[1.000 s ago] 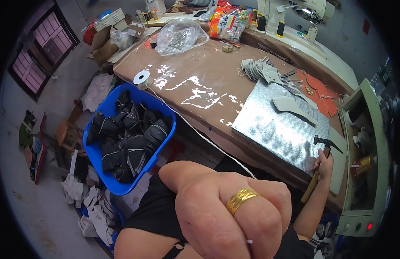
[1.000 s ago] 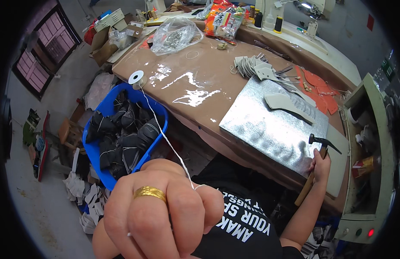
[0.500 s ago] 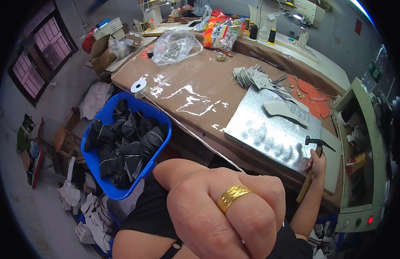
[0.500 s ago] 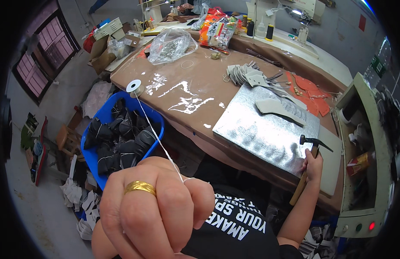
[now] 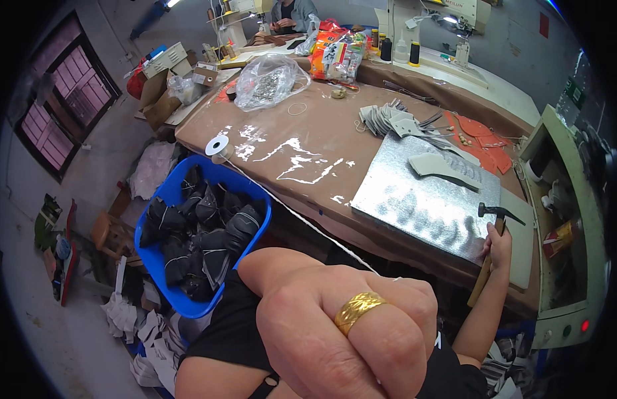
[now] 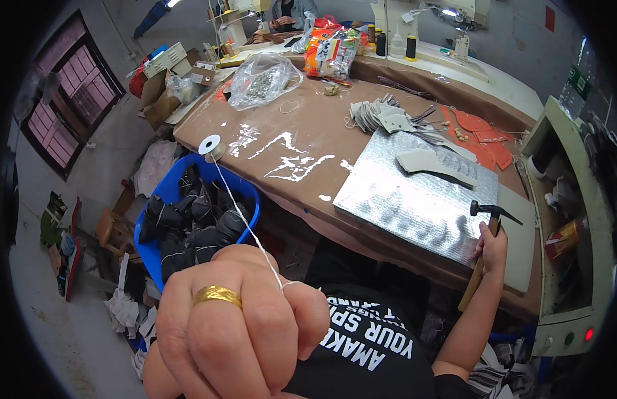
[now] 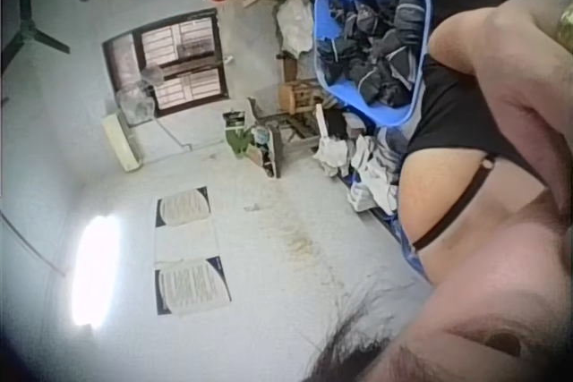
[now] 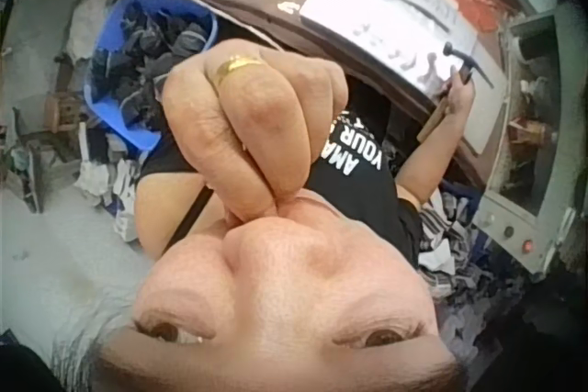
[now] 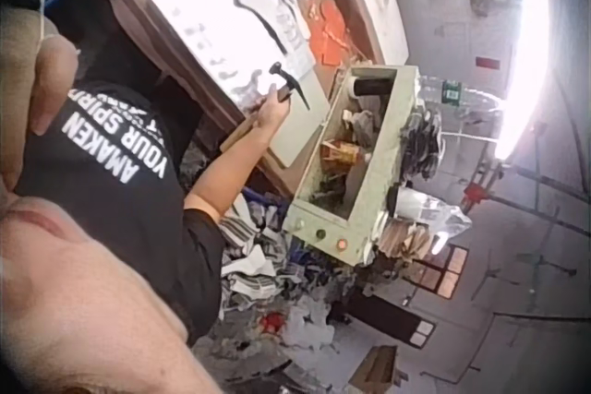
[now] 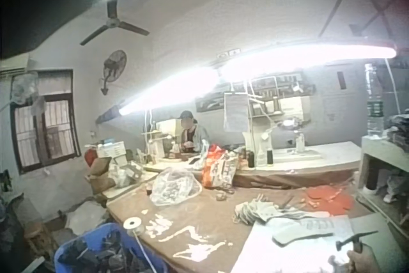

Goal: The person processes shoe pattern cutouts by folding their edges and tapping them with a hammer.

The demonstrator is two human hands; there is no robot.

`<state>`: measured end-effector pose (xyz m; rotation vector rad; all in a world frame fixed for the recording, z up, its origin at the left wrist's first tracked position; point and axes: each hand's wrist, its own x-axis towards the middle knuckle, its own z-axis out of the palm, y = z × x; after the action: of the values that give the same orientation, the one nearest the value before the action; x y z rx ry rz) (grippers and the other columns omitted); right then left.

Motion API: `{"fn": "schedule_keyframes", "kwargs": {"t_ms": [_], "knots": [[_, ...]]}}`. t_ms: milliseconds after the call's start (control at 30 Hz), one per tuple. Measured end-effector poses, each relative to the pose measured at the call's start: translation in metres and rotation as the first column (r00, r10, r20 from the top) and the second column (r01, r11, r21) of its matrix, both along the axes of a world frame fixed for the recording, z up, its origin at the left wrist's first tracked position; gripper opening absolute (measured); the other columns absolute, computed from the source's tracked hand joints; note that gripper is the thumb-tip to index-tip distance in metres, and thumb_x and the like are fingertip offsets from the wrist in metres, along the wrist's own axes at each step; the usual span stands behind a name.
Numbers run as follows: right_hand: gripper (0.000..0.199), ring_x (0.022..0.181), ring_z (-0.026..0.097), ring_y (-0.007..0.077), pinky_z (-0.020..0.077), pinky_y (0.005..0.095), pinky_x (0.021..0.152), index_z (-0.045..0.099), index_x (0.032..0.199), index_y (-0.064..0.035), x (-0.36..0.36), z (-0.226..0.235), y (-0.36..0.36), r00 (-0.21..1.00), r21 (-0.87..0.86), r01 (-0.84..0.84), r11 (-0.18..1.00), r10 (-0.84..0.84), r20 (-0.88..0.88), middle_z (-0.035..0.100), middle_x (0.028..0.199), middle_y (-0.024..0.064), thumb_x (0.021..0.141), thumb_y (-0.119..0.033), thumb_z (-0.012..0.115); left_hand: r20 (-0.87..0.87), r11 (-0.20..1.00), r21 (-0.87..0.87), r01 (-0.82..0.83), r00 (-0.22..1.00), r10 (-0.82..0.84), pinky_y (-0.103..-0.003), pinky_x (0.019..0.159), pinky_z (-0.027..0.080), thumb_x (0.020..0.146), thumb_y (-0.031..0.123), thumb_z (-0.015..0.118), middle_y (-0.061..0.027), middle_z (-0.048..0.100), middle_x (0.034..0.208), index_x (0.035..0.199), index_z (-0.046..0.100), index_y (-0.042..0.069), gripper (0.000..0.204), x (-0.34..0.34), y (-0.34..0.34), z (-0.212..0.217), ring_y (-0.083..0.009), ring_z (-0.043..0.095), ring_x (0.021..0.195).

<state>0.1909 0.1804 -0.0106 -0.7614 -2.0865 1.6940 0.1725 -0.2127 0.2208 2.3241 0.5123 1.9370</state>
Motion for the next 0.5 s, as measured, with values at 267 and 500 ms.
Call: {"fn": "schedule_keyframes", "kwargs": {"t_ms": [267, 500], "knots": [[0.021, 0.044, 0.045, 0.0083, 0.0426, 0.0261, 0.042, 0.055, 0.094, -0.0034, 0.001, 0.002, -0.002, 1.0, -0.001, -0.005, 1.0, 0.005, 0.021, 0.047, 0.058, -0.0019, 0.096, -0.023, 0.063, 0.265, 0.777, -0.594, -0.21, 0.861, 0.435, -0.032, 0.075, 0.05, 0.094, 0.001, 0.053, -0.0104, 0.067, 0.089, 0.101, 0.067, -0.002, 0.017, -0.048, 0.0, -0.054, -0.0243, 0.061, 0.085], [0.019, 0.043, 0.043, 0.0073, 0.0391, 0.0247, 0.041, 0.053, 0.093, -0.0066, 0.0, 0.004, -0.005, 0.999, -0.049, -0.019, 0.999, 0.021, 0.026, 0.045, 0.058, -0.0033, 0.096, -0.022, 0.063, -0.594, -0.257, -0.804, -0.537, 0.75, 0.292, -0.038, 0.087, 0.053, 0.084, -0.004, 0.049, -0.0145, 0.07, 0.109, 0.121, 0.067, 0.004, 0.042, -0.146, -0.031, -0.134, -0.0249, 0.067, 0.101]]}}
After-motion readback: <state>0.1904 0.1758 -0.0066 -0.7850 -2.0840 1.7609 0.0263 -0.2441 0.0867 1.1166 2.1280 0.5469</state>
